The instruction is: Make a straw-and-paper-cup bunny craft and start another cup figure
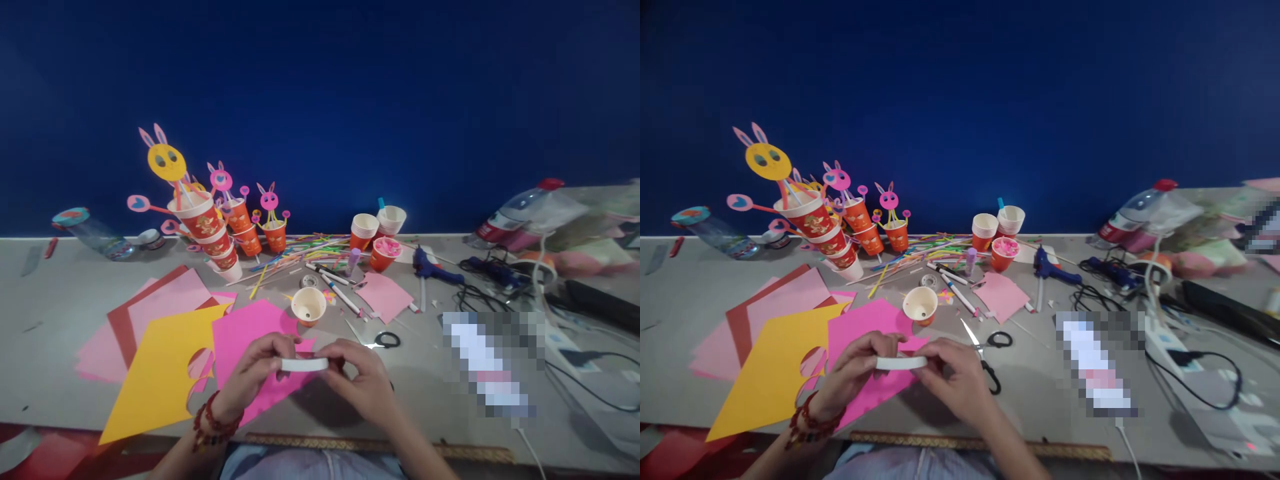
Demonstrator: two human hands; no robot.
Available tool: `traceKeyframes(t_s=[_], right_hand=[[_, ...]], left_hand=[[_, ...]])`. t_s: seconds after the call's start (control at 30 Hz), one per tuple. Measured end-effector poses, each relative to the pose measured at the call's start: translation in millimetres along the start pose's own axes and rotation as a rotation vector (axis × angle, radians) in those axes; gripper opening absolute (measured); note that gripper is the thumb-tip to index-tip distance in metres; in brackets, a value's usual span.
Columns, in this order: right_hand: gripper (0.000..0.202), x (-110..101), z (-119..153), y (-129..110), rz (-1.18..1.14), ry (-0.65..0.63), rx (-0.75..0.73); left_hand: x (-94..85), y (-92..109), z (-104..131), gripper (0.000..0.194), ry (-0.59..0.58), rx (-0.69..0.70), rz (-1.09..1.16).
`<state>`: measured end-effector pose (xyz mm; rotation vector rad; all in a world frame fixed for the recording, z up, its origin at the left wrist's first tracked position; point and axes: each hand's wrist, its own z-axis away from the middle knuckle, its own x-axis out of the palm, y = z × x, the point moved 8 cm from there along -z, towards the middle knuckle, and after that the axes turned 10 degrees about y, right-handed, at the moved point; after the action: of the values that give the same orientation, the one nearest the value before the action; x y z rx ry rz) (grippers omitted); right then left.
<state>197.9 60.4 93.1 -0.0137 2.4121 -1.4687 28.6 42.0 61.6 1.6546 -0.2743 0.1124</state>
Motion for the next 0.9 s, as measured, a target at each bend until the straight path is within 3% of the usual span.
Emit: traceKeyframes(t_s=[0.07, 0.13, 0.27, 0.4, 0.5, 0.63, 0.9], right_hand=[[0.016, -3, 1, 2, 0.025, 0.024, 0.013], [0.019, -4, 3, 9, 0.071, 0.052, 0.057], [0.024, -1, 9, 22, 0.118, 0.049, 0.129], [0.021, 2, 8, 18, 0.127, 0.003, 0.055], [0.013, -1, 5, 14, 0.139, -0.026, -0.022], [0.022, -5, 4, 11, 0.135, -0.029, -0.044], [0.030, -12, 13, 8, 0.054, 0.146, 0.016]], left_hand=[[-2.6, -5, -1, 0.018, 0.041, -0.001, -0.044], [-3.0, -1, -2, 0.015, 0.081, 0.083, -0.193], [4.3, 16, 3, 0.036, 0.172, 0.318, -0.536], [15.2, 10, 4, 0.017, 0.088, 0.243, -0.565], [17.2, 5, 6, 0.015, 0.038, 0.146, -0.553], [20.0, 2, 9, 0.018, 0.029, 0.058, -0.485], [35.3, 12, 11, 0.011, 0.126, 0.299, -0.598]])
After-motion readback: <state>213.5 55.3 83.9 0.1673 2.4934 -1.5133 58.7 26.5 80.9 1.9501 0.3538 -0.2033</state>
